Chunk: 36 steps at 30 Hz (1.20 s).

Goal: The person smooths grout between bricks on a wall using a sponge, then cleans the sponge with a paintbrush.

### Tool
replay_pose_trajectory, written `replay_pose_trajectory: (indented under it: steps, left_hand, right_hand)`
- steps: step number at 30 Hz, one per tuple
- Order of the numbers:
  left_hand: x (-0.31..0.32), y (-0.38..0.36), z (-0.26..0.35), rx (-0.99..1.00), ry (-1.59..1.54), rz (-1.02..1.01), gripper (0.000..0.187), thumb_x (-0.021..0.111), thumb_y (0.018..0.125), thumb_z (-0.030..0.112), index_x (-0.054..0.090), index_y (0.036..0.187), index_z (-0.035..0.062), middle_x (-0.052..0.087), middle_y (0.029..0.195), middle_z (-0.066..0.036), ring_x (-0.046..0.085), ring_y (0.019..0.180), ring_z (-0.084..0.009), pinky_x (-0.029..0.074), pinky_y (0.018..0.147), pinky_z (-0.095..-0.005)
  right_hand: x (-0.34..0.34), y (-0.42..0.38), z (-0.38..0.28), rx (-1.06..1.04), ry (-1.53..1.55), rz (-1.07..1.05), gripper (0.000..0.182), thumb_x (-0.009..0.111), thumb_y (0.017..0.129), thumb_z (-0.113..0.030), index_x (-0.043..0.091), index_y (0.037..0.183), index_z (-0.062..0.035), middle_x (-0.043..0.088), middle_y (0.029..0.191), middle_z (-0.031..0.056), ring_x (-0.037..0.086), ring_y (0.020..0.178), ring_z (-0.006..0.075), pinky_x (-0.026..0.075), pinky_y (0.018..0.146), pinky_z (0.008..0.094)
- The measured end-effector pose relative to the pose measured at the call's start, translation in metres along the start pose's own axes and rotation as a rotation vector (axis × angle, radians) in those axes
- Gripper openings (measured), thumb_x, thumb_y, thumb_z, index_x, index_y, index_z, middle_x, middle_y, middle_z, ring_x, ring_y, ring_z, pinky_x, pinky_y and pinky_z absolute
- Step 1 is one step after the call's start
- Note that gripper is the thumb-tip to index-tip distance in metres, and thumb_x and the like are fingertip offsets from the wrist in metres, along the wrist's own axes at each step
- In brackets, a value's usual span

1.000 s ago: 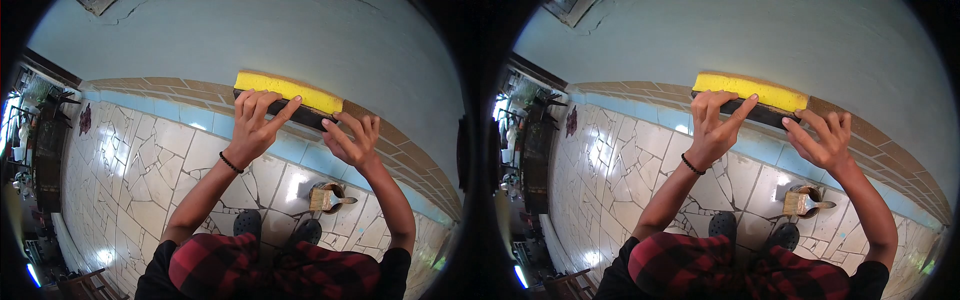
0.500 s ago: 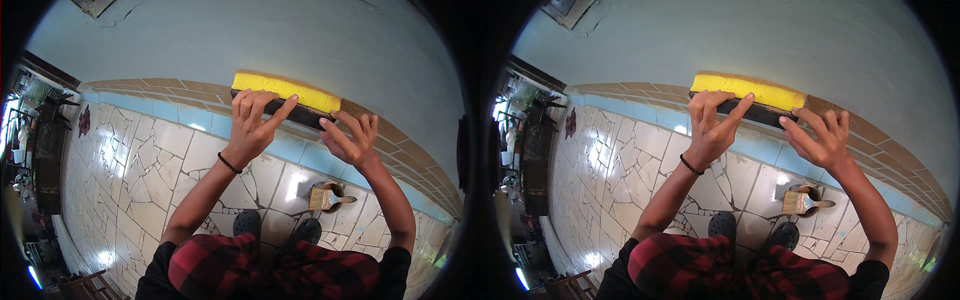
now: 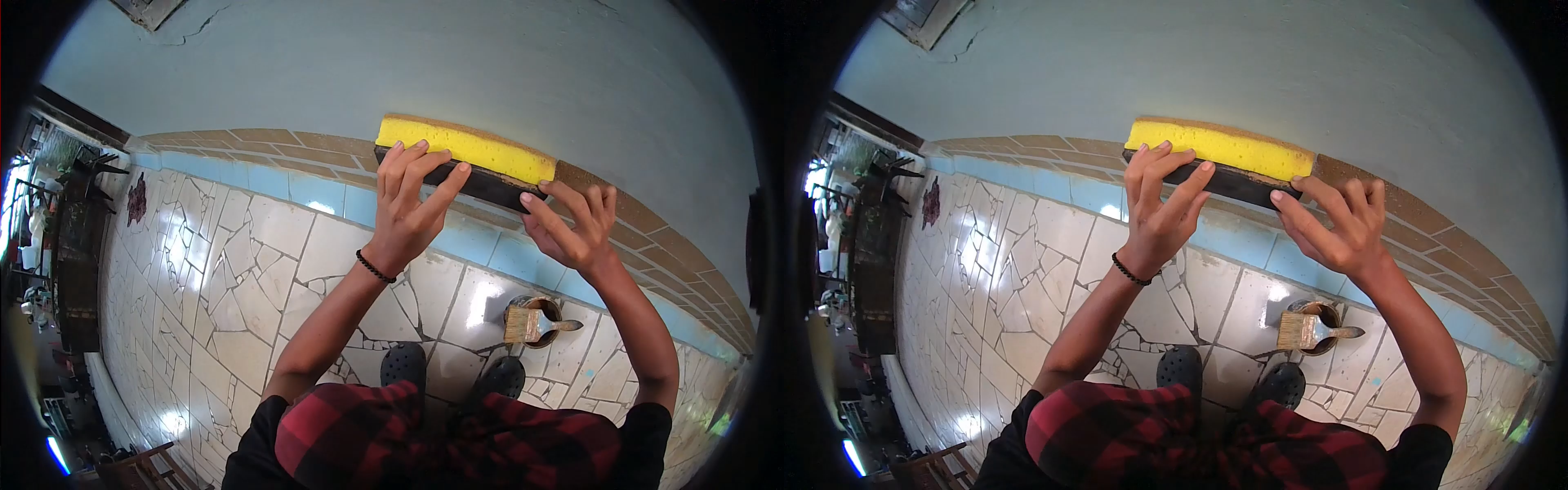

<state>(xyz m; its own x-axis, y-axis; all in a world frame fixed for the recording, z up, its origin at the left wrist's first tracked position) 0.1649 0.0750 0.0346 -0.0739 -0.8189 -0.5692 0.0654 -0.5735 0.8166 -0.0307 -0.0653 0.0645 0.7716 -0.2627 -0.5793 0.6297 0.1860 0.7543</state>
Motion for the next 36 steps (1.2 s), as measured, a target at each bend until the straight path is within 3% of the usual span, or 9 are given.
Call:
replay_pose_trajectory:
  steps: [7, 10, 13, 19, 25, 31, 36]
  left_hand:
    - [0.000, -0.005, 0.005, -0.031, 0.129, 0.056, 0.058, 0.093, 0.066, 0.007, 0.079, 0.119, 0.0230, 0.062, 0.131, 0.001, 0.042, 0.129, -0.0246, 0.036, 0.107, -0.0407]
    - [-0.002, -0.006, 0.004, -0.053, 0.093, 0.053, 0.060, 0.094, 0.065, 0.009, 0.079, 0.122, 0.0226, 0.059, 0.133, -0.002, 0.042, 0.123, -0.0235, 0.036, 0.101, -0.0392]
    - [-0.002, -0.007, 0.003, -0.062, 0.083, 0.066, 0.062, 0.095, 0.065, 0.009, 0.079, 0.123, 0.0222, 0.055, 0.124, -0.002, 0.042, 0.116, -0.0223, 0.033, 0.096, -0.0370]
    - [-0.001, -0.006, -0.002, -0.094, -0.021, 0.046, 0.060, 0.093, 0.067, 0.007, 0.078, 0.123, 0.0219, 0.045, 0.103, -0.001, 0.042, 0.097, -0.0216, 0.036, 0.084, -0.0361]
    - [-0.004, 0.003, -0.006, -0.050, -0.047, -0.016, 0.063, 0.091, 0.065, 0.007, 0.075, 0.124, 0.0215, 0.047, 0.095, -0.003, 0.045, 0.090, -0.0229, 0.037, 0.080, -0.0381]
    - [-0.005, 0.008, -0.009, -0.072, -0.057, -0.059, 0.063, 0.093, 0.065, 0.010, 0.071, 0.123, 0.0186, 0.047, 0.095, -0.003, 0.044, 0.090, -0.0234, 0.037, 0.079, -0.0388]
    - [-0.008, 0.011, -0.009, -0.070, -0.077, -0.075, 0.061, 0.095, 0.066, 0.022, 0.068, 0.121, 0.0139, 0.048, 0.096, -0.004, 0.044, 0.091, -0.0231, 0.035, 0.078, -0.0387]
  right_hand:
    - [0.000, 0.000, 0.000, -0.006, -0.006, -0.007, 0.051, 0.090, 0.073, -0.020, 0.076, 0.122, -0.0292, 0.068, 0.115, -0.0039, 0.046, 0.079, 0.0174, 0.031, 0.071, 0.0371]
    - [0.000, -0.001, 0.001, -0.003, -0.002, -0.005, 0.052, 0.090, 0.073, -0.020, 0.076, 0.122, -0.0292, 0.069, 0.115, -0.0038, 0.046, 0.079, 0.0175, 0.031, 0.071, 0.0372]
    - [0.000, -0.001, 0.001, -0.001, 0.006, -0.010, 0.052, 0.090, 0.073, -0.021, 0.076, 0.122, -0.0292, 0.069, 0.115, -0.0038, 0.046, 0.079, 0.0173, 0.031, 0.071, 0.0372]
    - [0.002, -0.002, 0.001, -0.004, -0.001, -0.002, 0.052, 0.091, 0.073, -0.021, 0.076, 0.122, -0.0294, 0.069, 0.115, -0.0040, 0.046, 0.079, 0.0169, 0.031, 0.071, 0.0371]
    - [0.001, -0.001, 0.000, -0.003, 0.000, -0.004, 0.053, 0.091, 0.073, -0.021, 0.076, 0.122, -0.0294, 0.069, 0.115, -0.0040, 0.046, 0.079, 0.0168, 0.031, 0.071, 0.0369]
    - [0.001, -0.002, 0.001, -0.002, 0.004, -0.016, 0.052, 0.091, 0.073, -0.021, 0.076, 0.122, -0.0293, 0.069, 0.115, -0.0041, 0.046, 0.079, 0.0167, 0.031, 0.071, 0.0367]
    - [0.001, -0.001, 0.000, -0.002, 0.002, -0.010, 0.052, 0.091, 0.072, -0.020, 0.076, 0.121, -0.0293, 0.069, 0.114, -0.0044, 0.046, 0.079, 0.0166, 0.031, 0.071, 0.0371]
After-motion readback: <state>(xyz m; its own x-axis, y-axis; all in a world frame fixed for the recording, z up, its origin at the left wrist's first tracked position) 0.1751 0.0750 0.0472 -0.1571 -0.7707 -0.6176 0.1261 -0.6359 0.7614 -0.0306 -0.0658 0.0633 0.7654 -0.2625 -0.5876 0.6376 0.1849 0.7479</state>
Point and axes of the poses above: each hand's wrist, its own y-axis towards the middle knuckle, its own x-axis out of the palm, z = x × y, the point moved 5 cm from there along y, towards the middle knuckle
